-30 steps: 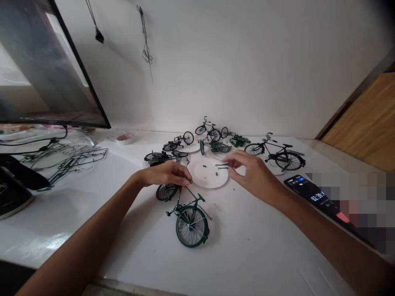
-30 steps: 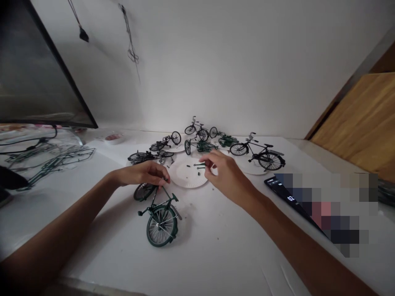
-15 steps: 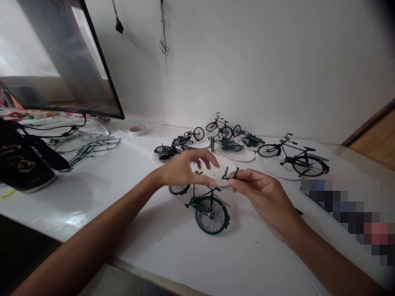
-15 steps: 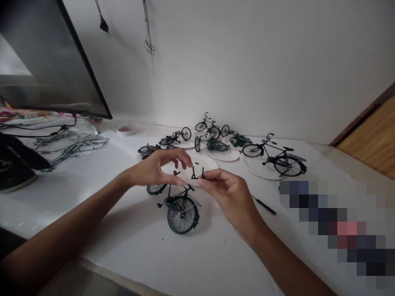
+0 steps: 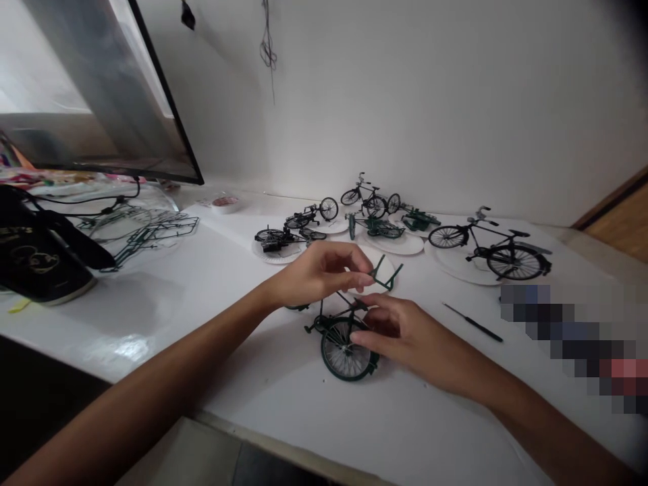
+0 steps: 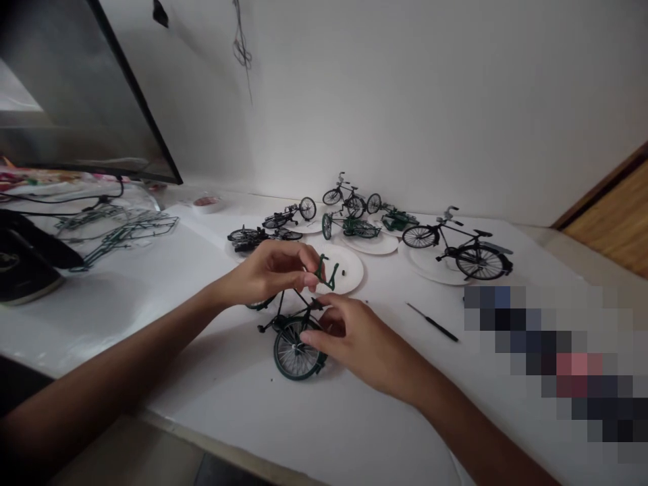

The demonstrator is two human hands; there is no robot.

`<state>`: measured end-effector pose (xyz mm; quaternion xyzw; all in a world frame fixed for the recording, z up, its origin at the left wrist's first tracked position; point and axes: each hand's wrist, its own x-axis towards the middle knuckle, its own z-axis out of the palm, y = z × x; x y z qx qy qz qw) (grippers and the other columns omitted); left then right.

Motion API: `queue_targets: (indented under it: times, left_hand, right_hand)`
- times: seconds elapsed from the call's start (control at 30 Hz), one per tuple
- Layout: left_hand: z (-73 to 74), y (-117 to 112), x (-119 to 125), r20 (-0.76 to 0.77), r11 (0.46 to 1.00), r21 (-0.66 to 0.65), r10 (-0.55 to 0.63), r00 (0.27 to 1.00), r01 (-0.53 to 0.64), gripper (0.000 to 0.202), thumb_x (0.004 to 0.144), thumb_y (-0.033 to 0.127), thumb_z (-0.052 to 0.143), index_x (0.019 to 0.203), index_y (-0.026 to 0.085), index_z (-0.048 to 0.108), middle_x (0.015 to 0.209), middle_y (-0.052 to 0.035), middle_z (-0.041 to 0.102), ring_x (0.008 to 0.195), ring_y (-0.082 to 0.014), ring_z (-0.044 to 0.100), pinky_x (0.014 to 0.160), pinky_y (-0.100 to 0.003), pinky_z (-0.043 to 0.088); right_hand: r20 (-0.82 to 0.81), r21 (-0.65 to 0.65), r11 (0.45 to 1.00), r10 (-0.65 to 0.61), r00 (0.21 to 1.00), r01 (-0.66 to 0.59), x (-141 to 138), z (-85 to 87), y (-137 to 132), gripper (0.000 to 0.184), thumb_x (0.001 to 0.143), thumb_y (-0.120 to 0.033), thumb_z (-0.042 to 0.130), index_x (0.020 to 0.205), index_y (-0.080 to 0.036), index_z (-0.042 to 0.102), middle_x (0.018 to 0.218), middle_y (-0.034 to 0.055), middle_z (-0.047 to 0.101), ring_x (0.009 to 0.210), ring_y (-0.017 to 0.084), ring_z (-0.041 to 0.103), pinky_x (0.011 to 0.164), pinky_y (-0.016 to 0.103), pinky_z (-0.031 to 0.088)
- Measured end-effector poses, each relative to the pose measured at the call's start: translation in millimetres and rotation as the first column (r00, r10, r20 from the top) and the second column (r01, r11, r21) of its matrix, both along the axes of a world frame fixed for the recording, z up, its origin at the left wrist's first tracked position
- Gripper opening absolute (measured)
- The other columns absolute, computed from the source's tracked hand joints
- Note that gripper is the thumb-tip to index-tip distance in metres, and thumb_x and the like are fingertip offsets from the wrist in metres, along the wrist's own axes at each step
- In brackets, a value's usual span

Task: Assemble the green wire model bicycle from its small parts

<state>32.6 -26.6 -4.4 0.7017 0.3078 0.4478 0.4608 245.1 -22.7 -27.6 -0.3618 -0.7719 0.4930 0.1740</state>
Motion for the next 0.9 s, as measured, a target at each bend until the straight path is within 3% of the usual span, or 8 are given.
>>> queue_targets:
  times: [0.2, 0.37, 0.47, 0.57, 0.67, 0.77, 0.9]
  left_hand:
    - [5.3, 7.1, -11.3, 0.062, 0.978, 0.093, 0.181, 0.982, -0.186, 0.016, 0.082, 0.029, 0.076, 0.080, 0.013, 0.074, 0.080, -0.0052, 0.069, 0.069, -0.0102, 0.060, 0.061, -0.021, 0.050]
    - [17.3, 9.6, -33.8, 0.087, 0.914, 0.160, 0.364, 0.927, -0.373, 0.018, 0.084, 0.030, 0.072, 0.080, 0.014, 0.064, 0.079, -0.0044, 0.064, 0.066, -0.0099, 0.056, 0.057, -0.022, 0.044]
    - [18.2, 7.1, -41.7, -0.087, 0.892, 0.252, 0.408, 0.909, -0.376, 0.010, 0.088, 0.022, 0.061, 0.081, 0.016, 0.056, 0.076, -0.0016, 0.057, 0.066, -0.0098, 0.049, 0.055, -0.022, 0.037]
    - [11.9, 4.6, -39.4, -0.304, 0.868, 0.357, 0.457, 0.836, -0.344, 0.013, 0.089, 0.013, 0.047, 0.077, 0.016, 0.053, 0.072, -0.0001, 0.051, 0.064, -0.0097, 0.044, 0.055, -0.023, 0.034]
    - [1.4, 5.7, -30.1, -0.422, 0.877, 0.402, 0.434, 0.796, -0.264, 0.012, 0.087, 0.012, 0.048, 0.078, 0.016, 0.053, 0.073, -0.0005, 0.055, 0.065, -0.0100, 0.050, 0.056, -0.023, 0.038]
    - [-9.0, 9.0, -18.8, -0.425, 0.912, 0.340, 0.365, 0.828, -0.227, 0.012, 0.093, 0.023, 0.052, 0.087, 0.015, 0.059, 0.075, -0.0025, 0.063, 0.064, -0.0104, 0.059, 0.058, -0.022, 0.046]
    - [-17.4, 11.6, -4.4, -0.222, 0.926, 0.221, 0.354, 0.908, -0.307, 0.020, 0.095, 0.032, 0.057, 0.092, 0.013, 0.064, 0.077, -0.0055, 0.067, 0.066, -0.0125, 0.066, 0.061, -0.024, 0.055]
  right_hand:
    - [-0.138, -0.187, 0.981, 0.030, 0.990, -0.056, 6.2, 2.2, 10.6, 0.020, 0.085, -0.035, 0.069, 0.094, -0.018, 0.063, 0.089, 0.0030, 0.069, 0.084, 0.017, 0.067, 0.073, 0.029, 0.053]
    - [-0.227, -0.310, 0.934, -0.253, 0.941, 0.176, 5.2, 3.2, 15.5, 0.030, 0.085, -0.039, 0.071, 0.105, -0.018, 0.065, 0.107, 0.0072, 0.071, 0.088, 0.017, 0.067, 0.074, 0.028, 0.056]
    - [-0.328, -0.329, 0.896, -0.403, 0.854, 0.297, 4.0, 2.9, 17.3, 0.032, 0.084, -0.041, 0.072, 0.106, -0.019, 0.065, 0.109, 0.0079, 0.071, 0.095, 0.020, 0.067, 0.074, 0.028, 0.057]
    - [-0.480, -0.371, 0.882, -0.450, 0.753, 0.291, 5.2, 1.1, 21.6, 0.027, 0.087, -0.041, 0.069, 0.105, -0.021, 0.064, 0.109, 0.0065, 0.070, 0.100, 0.021, 0.067, 0.079, 0.032, 0.058]
    - [-0.552, -0.432, 0.865, -0.478, 0.683, 0.256, 7.8, 0.5, 26.5, 0.022, 0.088, -0.038, 0.068, 0.101, -0.021, 0.064, 0.113, 0.0067, 0.070, 0.101, 0.022, 0.067, 0.085, 0.038, 0.059]
    - [-0.578, -0.457, 0.862, -0.476, 0.663, 0.220, 9.0, 2.4, 28.8, 0.019, 0.087, -0.035, 0.070, 0.099, -0.021, 0.064, 0.114, 0.0059, 0.069, 0.102, 0.022, 0.067, 0.090, 0.038, 0.058]
    - [-0.587, -0.446, 0.871, -0.459, 0.668, 0.206, 7.4, 4.5, 27.4, 0.020, 0.084, -0.033, 0.073, 0.098, -0.021, 0.065, 0.111, 0.0045, 0.069, 0.102, 0.019, 0.067, 0.091, 0.035, 0.057]
